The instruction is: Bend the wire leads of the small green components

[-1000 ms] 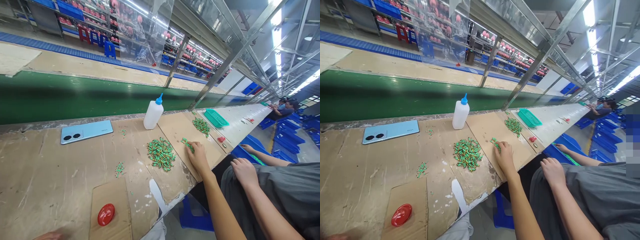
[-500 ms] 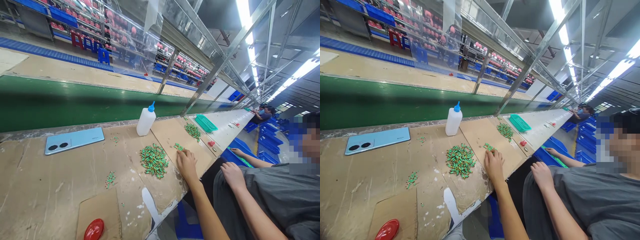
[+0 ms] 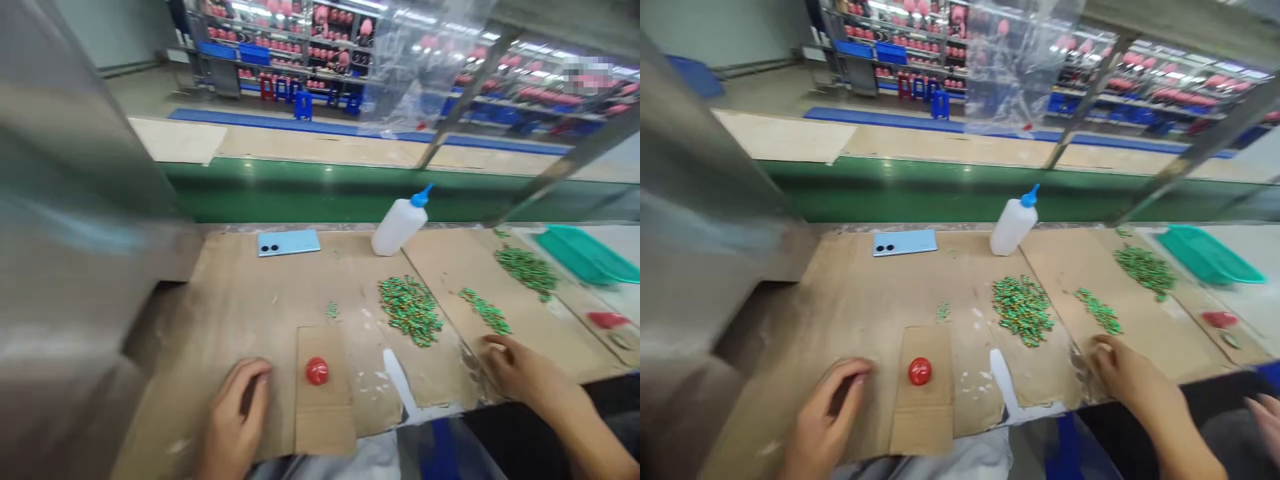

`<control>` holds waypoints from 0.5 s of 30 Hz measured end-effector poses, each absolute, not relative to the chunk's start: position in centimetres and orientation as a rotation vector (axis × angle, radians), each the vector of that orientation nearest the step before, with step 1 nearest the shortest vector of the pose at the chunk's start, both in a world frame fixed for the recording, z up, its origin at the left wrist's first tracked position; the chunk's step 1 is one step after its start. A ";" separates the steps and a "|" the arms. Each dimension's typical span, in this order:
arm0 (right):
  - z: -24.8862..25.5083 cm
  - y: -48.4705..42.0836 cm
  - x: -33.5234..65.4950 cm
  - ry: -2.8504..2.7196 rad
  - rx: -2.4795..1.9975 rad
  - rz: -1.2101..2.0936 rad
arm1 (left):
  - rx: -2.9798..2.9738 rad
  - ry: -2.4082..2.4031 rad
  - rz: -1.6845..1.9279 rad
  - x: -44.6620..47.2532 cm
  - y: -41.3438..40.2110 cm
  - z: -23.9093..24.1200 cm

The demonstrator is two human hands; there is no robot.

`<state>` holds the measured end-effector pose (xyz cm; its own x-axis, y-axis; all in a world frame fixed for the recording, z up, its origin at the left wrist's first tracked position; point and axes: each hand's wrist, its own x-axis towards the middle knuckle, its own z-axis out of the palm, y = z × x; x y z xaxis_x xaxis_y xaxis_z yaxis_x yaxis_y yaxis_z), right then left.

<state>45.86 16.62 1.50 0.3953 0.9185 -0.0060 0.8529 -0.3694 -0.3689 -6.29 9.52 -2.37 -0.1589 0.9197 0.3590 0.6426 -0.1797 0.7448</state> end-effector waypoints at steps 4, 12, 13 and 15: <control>3.2 17.3 42.0 -1.630 -2.136 0.332 | 1.952 1.661 1.125 -4.5 11.3 1.1; 0.7 15.4 28.2 -1.957 -1.579 0.445 | 2.094 1.412 0.505 0.7 22.6 3.9; 0.2 15.0 27.4 -1.981 -1.533 0.451 | 2.110 1.362 0.467 1.1 23.6 3.5; -0.8 14.1 26.3 -2.016 -1.459 0.468 | 2.140 1.269 0.426 1.7 25.0 2.7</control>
<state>26.35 14.15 -0.78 -0.2161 0.9405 0.2622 0.7290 0.3340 -0.5975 1.71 24.99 2.68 0.4894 0.8715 -0.0311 0.6761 -0.3567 0.6447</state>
